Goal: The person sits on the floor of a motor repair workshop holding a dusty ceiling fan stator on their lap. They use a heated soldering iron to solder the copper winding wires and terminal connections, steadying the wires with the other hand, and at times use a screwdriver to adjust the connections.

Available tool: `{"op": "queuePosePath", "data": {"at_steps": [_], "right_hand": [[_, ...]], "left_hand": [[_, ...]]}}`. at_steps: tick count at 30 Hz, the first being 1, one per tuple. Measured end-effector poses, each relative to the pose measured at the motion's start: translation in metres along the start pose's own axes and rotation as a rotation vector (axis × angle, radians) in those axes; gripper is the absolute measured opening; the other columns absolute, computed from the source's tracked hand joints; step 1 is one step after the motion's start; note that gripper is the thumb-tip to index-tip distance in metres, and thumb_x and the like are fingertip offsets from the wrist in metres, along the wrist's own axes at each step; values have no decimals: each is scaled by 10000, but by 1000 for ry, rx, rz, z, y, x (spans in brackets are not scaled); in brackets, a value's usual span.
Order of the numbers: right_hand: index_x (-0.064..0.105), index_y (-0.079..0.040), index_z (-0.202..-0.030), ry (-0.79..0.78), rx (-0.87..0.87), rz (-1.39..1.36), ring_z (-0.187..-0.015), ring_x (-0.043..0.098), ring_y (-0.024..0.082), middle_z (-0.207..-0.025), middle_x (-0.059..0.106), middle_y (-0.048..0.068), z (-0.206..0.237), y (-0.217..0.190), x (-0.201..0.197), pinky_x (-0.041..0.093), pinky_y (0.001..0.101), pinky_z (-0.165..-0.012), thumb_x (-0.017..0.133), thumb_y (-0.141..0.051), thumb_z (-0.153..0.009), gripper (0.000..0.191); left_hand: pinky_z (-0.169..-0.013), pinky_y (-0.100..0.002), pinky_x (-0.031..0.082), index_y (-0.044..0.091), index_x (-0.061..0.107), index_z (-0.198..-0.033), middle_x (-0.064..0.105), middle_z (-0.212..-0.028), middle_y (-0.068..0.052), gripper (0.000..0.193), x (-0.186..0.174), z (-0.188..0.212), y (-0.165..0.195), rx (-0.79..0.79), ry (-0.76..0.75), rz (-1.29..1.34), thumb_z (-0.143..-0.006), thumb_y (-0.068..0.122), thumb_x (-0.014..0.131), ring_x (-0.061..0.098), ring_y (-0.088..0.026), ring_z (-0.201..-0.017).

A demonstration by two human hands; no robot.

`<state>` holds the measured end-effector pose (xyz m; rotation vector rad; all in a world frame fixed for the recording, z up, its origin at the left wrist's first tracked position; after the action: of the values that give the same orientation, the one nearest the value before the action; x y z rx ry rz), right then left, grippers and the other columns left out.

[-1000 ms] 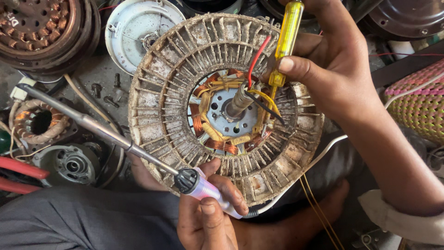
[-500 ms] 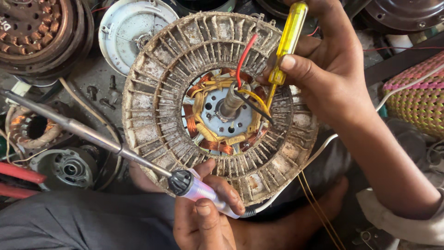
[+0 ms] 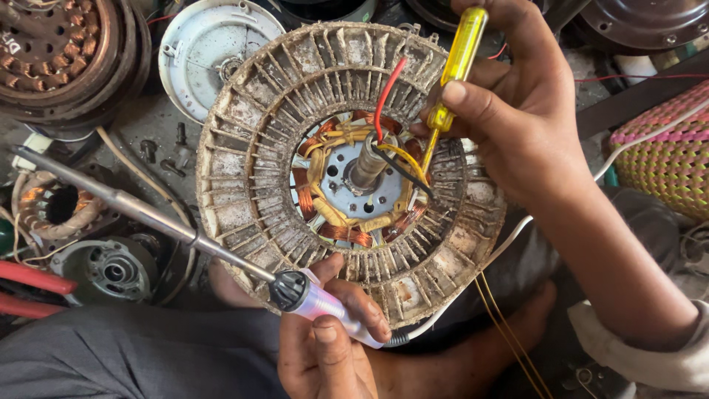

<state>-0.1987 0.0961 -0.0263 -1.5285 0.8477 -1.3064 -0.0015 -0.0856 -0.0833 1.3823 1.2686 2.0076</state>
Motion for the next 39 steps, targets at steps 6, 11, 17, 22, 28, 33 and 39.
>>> {"op": "queuePosePath", "data": {"at_steps": [6, 11, 17, 22, 28, 33, 39], "right_hand": [[368, -4, -1510, -50, -24, 146, -957, 733, 188, -1169, 674, 135, -2, -2, 2, 661, 357, -869, 700, 42, -1012, 599], [367, -5, -1502, -105, -32, 131, -1001, 734, 187, -1178, 689, 160, -2, 0, 0, 663, 357, -911, 723, 34, -1058, 570], [361, -8, -1490, -118, -20, 109, -997, 741, 199, -1175, 699, 164, -2, 1, -1, 671, 370, -894, 717, 29, -1062, 558], [368, -2, -1480, -93, -17, 112, -979, 729, 194, -1165, 689, 167, -2, -2, 1, 638, 341, -889, 694, 59, -1027, 561], [334, 12, -1450, 35, -7, 35, -1028, 738, 215, -1314, 614, 83, 2, -7, -3, 655, 392, -930, 675, 102, -927, 631], [308, -41, -1467, 90, -33, 36, -917, 732, 230, -1119, 665, 153, 9, -9, -12, 684, 458, -897, 656, 53, -999, 591], [348, -29, -1444, 44, -63, 109, -920, 730, 211, -1017, 673, 152, 13, -3, -14, 671, 428, -907, 684, 51, -1096, 490]], "left_hand": [[-550, -304, 497, -180, 518, -1367, 643, -804, -172, 619, -1, 1, -1, -29, -11, 9, -1058, 346, 622, 595, -188, -631], [-543, -303, 504, -176, 512, -1363, 643, -794, -167, 636, -2, 1, -2, -41, -16, -8, -1052, 369, 618, 599, -184, -620], [-543, -301, 508, -174, 512, -1362, 646, -785, -166, 643, -1, 1, -1, -15, -26, -15, -1056, 382, 616, 604, -180, -610], [-548, -303, 504, -173, 506, -1366, 641, -791, -166, 647, -1, 1, -1, -34, -24, -9, -1053, 383, 616, 602, -183, -619], [-527, -300, 497, -180, 513, -1346, 641, -778, -165, 641, -1, 2, -1, -32, -4, -20, -1051, 380, 618, 594, -183, -608], [-541, -302, 507, -182, 509, -1359, 645, -795, -168, 645, -1, 1, -2, -9, -27, -13, -1056, 377, 618, 600, -184, -615], [-543, -304, 513, -183, 508, -1362, 646, -795, -169, 654, -3, 2, -4, -21, -16, -8, -1051, 382, 622, 604, -188, -613]]}}
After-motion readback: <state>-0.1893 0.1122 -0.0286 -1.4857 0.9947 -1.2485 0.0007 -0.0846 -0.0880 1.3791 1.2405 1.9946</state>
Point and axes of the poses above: each hand's wrist, its own z-axis away from the middle knuckle, its own x-axis out of the palm, y = z × x, the point moved 6 cm from there along -z, towards the middle knuckle
